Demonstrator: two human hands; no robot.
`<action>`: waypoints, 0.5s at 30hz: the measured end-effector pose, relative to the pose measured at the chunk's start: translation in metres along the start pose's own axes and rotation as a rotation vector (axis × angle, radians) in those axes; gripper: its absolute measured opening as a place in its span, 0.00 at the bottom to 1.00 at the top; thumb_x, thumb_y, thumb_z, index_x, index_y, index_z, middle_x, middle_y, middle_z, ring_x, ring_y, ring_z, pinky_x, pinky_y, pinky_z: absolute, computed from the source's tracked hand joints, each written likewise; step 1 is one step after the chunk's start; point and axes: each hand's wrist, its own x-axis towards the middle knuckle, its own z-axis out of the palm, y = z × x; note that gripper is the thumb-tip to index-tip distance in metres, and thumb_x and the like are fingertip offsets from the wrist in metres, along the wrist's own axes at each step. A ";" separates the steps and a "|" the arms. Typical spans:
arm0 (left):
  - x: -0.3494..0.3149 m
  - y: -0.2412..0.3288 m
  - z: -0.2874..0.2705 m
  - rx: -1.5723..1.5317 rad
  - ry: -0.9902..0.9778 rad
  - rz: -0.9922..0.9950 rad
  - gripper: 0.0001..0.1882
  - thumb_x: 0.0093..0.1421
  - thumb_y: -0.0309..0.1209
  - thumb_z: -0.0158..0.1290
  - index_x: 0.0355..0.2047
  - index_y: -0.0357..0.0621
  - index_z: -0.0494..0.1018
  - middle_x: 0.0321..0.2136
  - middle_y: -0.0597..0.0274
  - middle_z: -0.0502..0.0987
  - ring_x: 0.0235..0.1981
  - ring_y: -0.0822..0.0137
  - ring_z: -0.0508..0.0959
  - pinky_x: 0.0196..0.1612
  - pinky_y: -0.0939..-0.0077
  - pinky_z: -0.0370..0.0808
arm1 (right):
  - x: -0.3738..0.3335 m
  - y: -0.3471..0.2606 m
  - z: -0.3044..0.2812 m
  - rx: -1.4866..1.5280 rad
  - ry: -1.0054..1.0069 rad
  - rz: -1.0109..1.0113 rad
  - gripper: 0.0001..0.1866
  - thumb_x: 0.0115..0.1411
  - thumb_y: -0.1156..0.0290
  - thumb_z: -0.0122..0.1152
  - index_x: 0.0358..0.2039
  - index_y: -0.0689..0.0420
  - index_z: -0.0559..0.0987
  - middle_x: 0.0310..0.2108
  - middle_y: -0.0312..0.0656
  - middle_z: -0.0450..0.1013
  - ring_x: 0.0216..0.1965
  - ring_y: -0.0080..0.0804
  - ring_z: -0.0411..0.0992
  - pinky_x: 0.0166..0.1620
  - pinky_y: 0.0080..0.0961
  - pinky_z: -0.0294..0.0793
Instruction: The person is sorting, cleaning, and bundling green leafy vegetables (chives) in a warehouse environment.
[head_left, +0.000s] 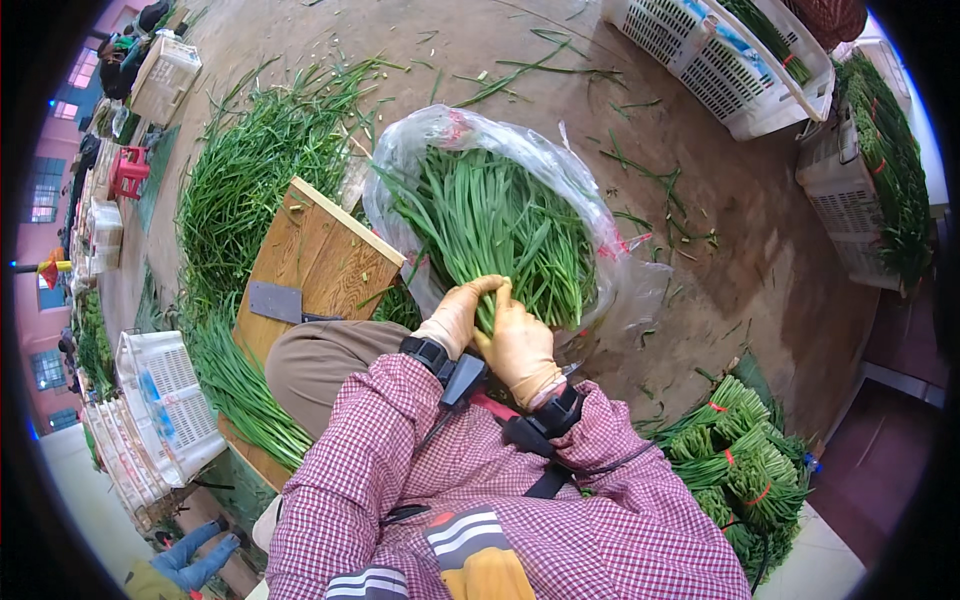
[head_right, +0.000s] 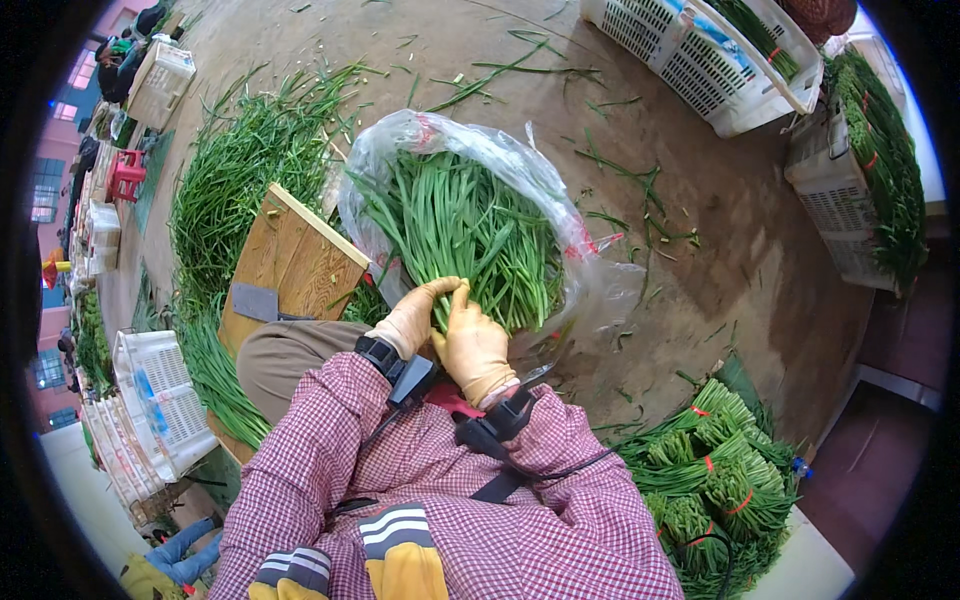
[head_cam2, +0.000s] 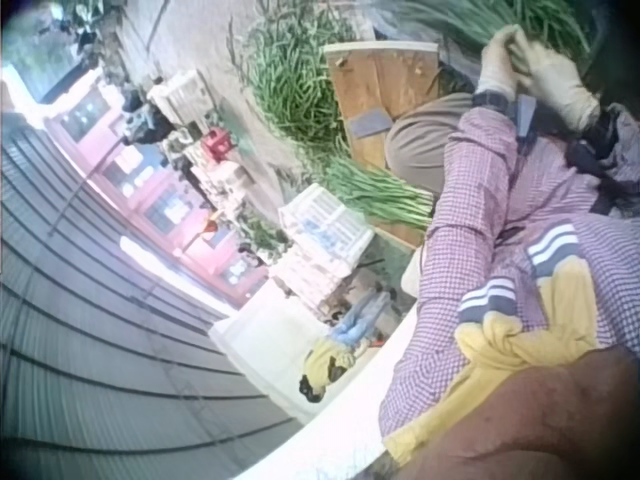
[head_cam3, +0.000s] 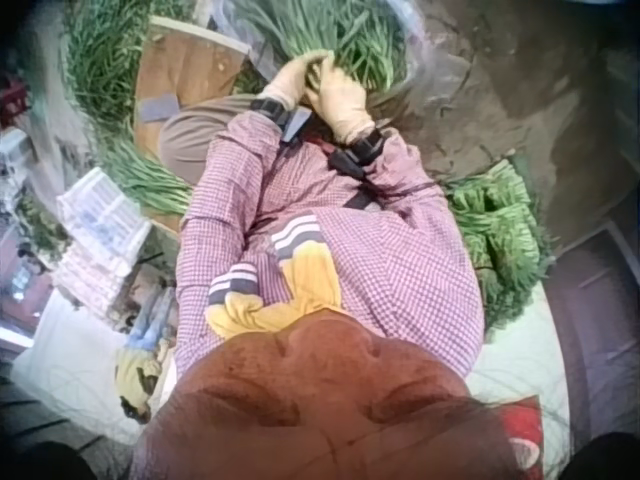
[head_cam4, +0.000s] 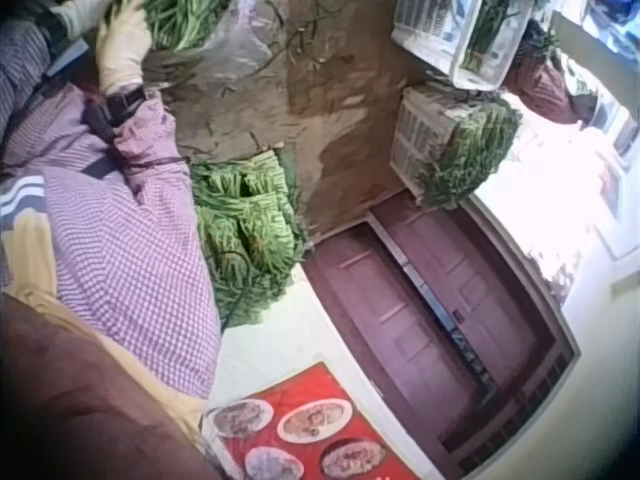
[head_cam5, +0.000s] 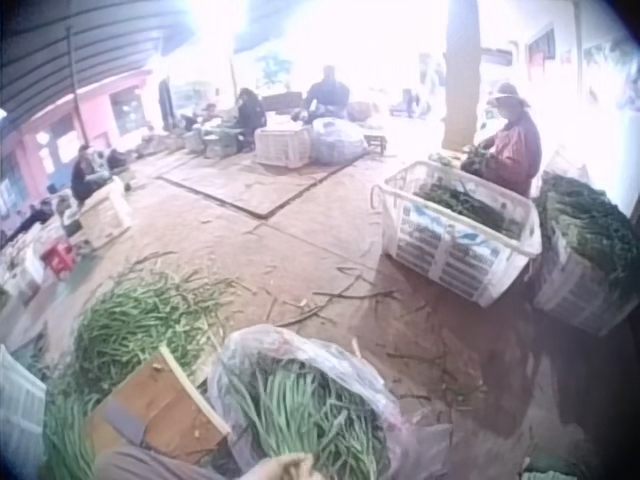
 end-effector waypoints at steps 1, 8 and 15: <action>0.000 0.003 -0.002 -0.021 0.062 -0.016 0.26 0.56 0.46 0.65 0.50 0.45 0.78 0.46 0.52 0.79 0.46 0.55 0.77 0.49 0.59 0.75 | -0.001 0.000 -0.005 0.075 -0.058 0.000 0.51 0.53 0.45 0.69 0.67 0.67 0.60 0.37 0.48 0.77 0.30 0.44 0.81 0.32 0.34 0.81; -0.002 0.013 -0.009 0.108 0.131 0.026 0.14 0.61 0.36 0.59 0.42 0.39 0.77 0.33 0.55 0.82 0.28 0.59 0.82 0.29 0.54 0.82 | 0.006 0.070 -0.048 0.380 -0.098 0.217 0.45 0.58 0.30 0.58 0.65 0.49 0.70 0.38 0.44 0.83 0.38 0.41 0.82 0.40 0.36 0.80; 0.012 0.009 -0.016 0.004 0.059 -0.003 0.12 0.61 0.33 0.59 0.41 0.38 0.77 0.28 0.55 0.82 0.23 0.58 0.82 0.26 0.59 0.84 | 0.010 0.092 -0.044 0.782 -0.344 0.527 0.27 0.69 0.49 0.58 0.58 0.58 0.77 0.36 0.42 0.83 0.25 0.24 0.78 0.32 0.22 0.78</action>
